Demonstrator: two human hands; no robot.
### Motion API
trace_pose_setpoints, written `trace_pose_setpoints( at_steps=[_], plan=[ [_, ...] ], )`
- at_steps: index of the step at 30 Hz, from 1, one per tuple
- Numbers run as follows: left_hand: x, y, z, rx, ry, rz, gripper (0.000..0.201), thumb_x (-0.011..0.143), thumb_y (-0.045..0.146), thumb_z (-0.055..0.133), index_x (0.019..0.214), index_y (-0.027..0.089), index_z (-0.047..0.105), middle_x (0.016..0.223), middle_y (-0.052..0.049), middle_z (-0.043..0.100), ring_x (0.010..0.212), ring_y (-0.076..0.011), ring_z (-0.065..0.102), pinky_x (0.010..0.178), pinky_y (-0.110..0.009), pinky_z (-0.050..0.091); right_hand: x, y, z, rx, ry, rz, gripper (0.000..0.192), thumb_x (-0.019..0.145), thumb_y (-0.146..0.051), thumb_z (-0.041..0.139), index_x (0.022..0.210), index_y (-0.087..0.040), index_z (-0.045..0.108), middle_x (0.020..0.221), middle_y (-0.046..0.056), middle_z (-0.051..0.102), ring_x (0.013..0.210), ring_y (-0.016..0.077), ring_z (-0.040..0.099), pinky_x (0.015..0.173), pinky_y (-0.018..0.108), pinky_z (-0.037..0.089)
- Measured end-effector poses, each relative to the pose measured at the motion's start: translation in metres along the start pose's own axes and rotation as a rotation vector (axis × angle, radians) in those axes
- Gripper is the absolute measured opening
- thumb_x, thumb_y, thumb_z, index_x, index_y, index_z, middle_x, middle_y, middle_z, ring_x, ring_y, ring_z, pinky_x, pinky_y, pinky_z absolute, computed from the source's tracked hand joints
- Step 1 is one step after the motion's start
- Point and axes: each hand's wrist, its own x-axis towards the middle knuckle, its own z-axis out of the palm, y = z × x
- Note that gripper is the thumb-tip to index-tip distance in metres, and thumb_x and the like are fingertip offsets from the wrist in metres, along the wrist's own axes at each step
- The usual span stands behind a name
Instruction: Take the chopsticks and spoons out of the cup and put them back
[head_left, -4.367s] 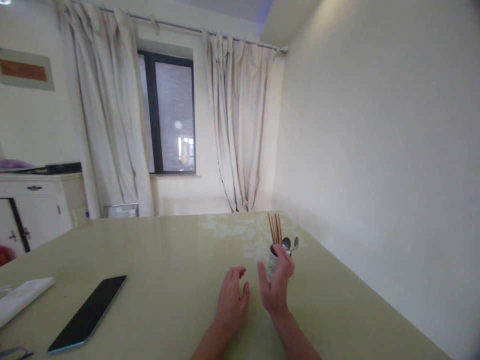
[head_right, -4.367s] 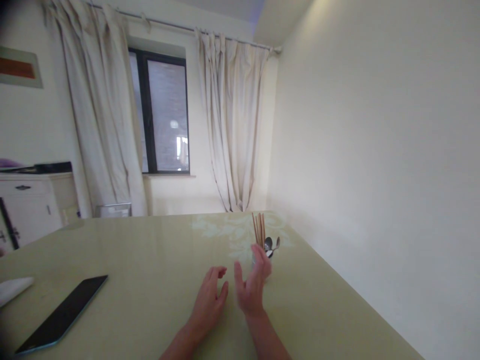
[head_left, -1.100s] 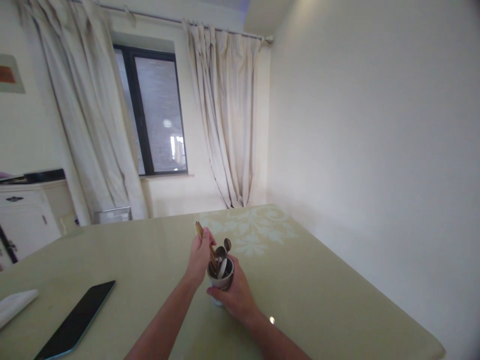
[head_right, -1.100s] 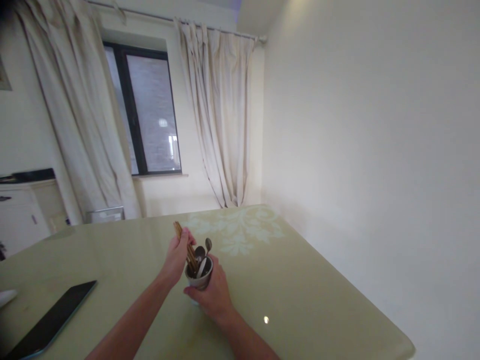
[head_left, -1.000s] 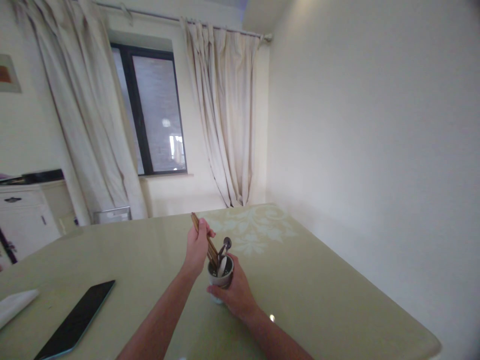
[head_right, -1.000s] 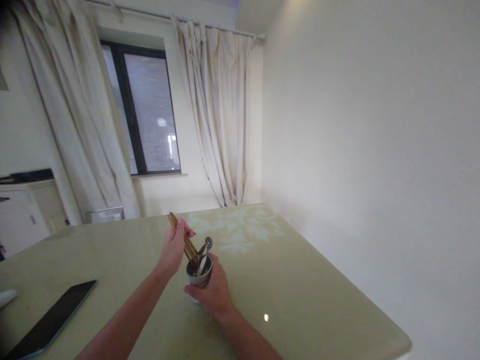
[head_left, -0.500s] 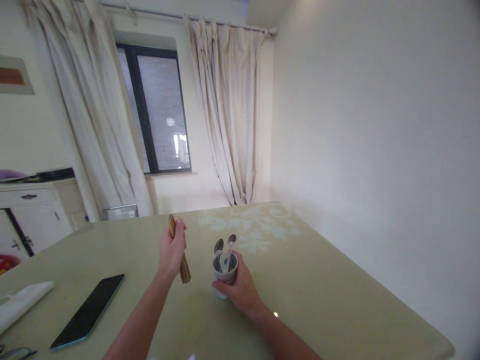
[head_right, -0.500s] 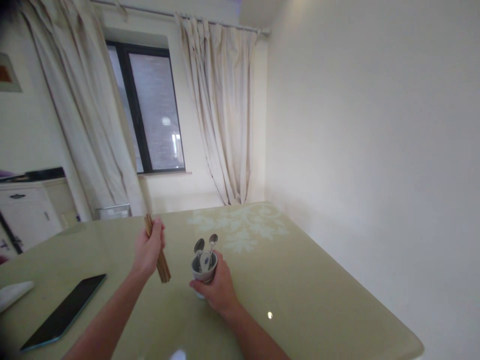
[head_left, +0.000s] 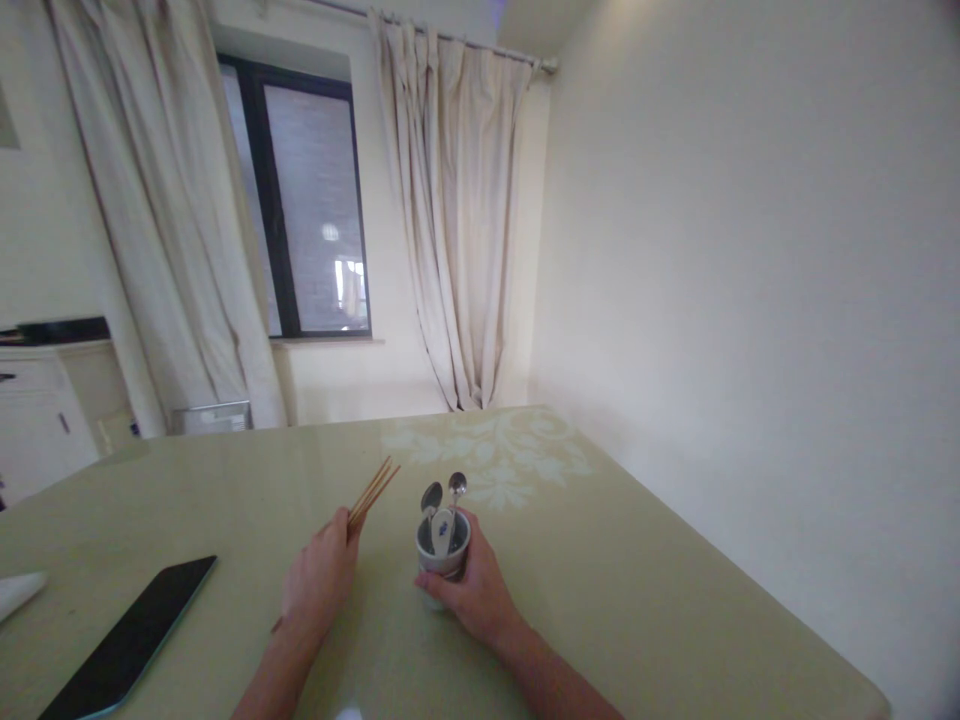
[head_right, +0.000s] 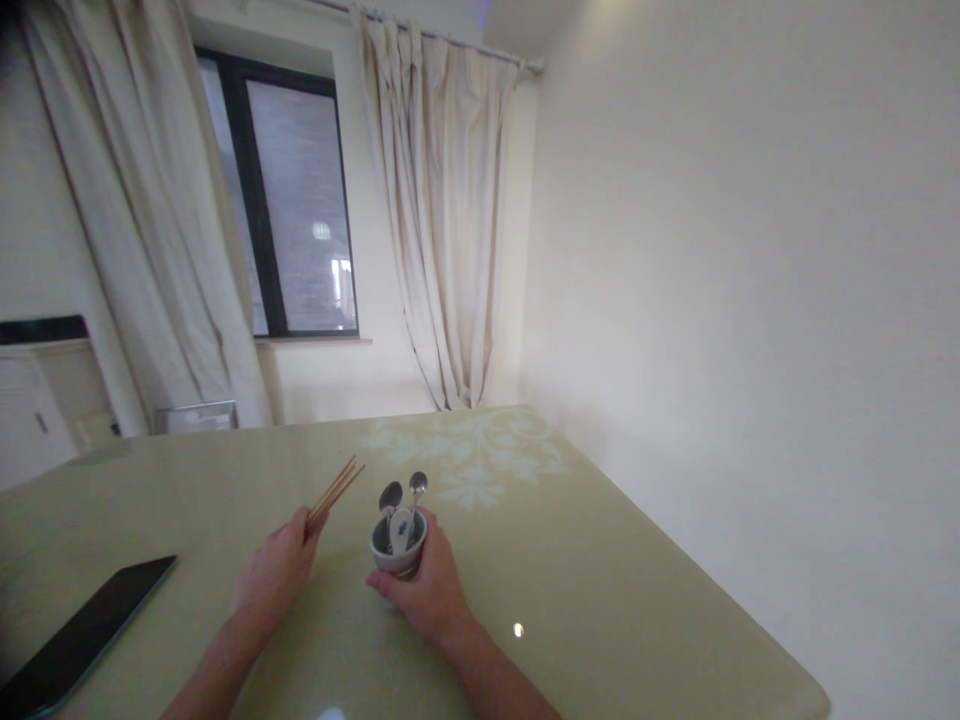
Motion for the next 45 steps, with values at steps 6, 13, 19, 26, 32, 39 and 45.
trace_pose_setpoints(
  at_steps=[6, 13, 19, 26, 32, 39, 45],
  plan=[
    [-0.010, -0.019, -0.006, 0.410, -0.124, 0.013, 0.047, 0.105, 0.058, 0.038, 0.118, 0.018, 0.060, 0.118, -0.019, 0.073, 0.108, -0.0370, 0.073, 0.083, -0.043, 0.054, -0.001, 0.003, -0.003, -0.049, -0.007, 0.010, 0.079, 0.070, -0.032, 0.095, 0.139, -0.021, 0.058, 0.129, 0.012, 0.072, 0.119, 0.0310, 0.068, 0.108, 0.046, 0.052],
    [-0.011, -0.027, 0.012, 0.490, -0.029, 0.015, 0.060, 0.105, 0.055, 0.034, 0.134, 0.012, 0.065, 0.140, -0.024, 0.064, 0.128, -0.0405, 0.061, 0.102, -0.050, 0.048, -0.002, -0.001, -0.004, -0.075, -0.009, 0.021, 0.080, 0.070, -0.035, 0.096, 0.140, -0.022, 0.060, 0.127, 0.012, 0.074, 0.118, 0.0323, 0.069, 0.106, 0.047, 0.054],
    [-0.004, -0.042, 0.019, 0.501, -0.054, -0.112, 0.075, 0.104, 0.058, 0.029, 0.157, 0.011, 0.051, 0.164, -0.024, 0.049, 0.154, -0.0401, 0.043, 0.125, -0.056, 0.026, -0.002, -0.002, -0.006, -0.077, -0.018, 0.012, 0.081, 0.070, -0.034, 0.096, 0.141, -0.022, 0.059, 0.127, 0.012, 0.074, 0.118, 0.0321, 0.069, 0.106, 0.047, 0.054],
    [-0.005, -0.047, 0.021, 0.475, -0.097, -0.223, 0.090, 0.099, 0.064, 0.026, 0.162, 0.001, 0.041, 0.173, -0.027, 0.034, 0.161, -0.0402, 0.032, 0.124, -0.063, 0.029, -0.003, 0.007, -0.005, -0.081, 0.010, 0.021, 0.095, 0.066, -0.035, 0.100, 0.148, -0.022, 0.054, 0.135, 0.013, 0.071, 0.126, 0.0332, 0.066, 0.111, 0.047, 0.051],
    [-0.006, -0.051, 0.019, 0.396, -0.036, -0.093, 0.074, 0.098, 0.053, 0.036, 0.157, 0.011, 0.052, 0.167, -0.023, 0.047, 0.157, -0.0392, 0.041, 0.127, -0.063, 0.024, -0.002, 0.015, -0.005, -0.078, 0.030, 0.018, 0.112, 0.059, -0.046, 0.103, 0.153, -0.022, 0.048, 0.140, 0.015, 0.067, 0.133, 0.0360, 0.062, 0.115, 0.049, 0.047],
    [-0.028, 0.028, 0.007, -0.496, -0.003, 0.240, 0.054, 0.101, 0.054, 0.040, 0.133, 0.024, 0.071, 0.145, -0.012, 0.071, 0.141, -0.0298, 0.060, 0.126, -0.049, 0.039, -0.005, -0.002, -0.013, -0.076, -0.014, -0.031, 0.089, 0.086, -0.084, 0.066, 0.149, -0.023, 0.052, 0.137, 0.014, 0.068, 0.128, 0.0352, 0.065, 0.112, 0.045, 0.049],
    [-0.065, 0.075, 0.011, -1.082, -0.260, 0.212, 0.052, 0.089, 0.066, 0.070, 0.119, 0.024, 0.066, 0.135, -0.015, 0.074, 0.126, -0.0303, 0.070, 0.107, -0.042, 0.057, 0.000, -0.021, -0.014, -0.041, 0.036, -0.032, 0.067, 0.101, -0.078, 0.045, 0.134, -0.023, 0.065, 0.107, 0.008, 0.074, 0.095, 0.0257, 0.070, 0.091, 0.037, 0.056]
  ],
)
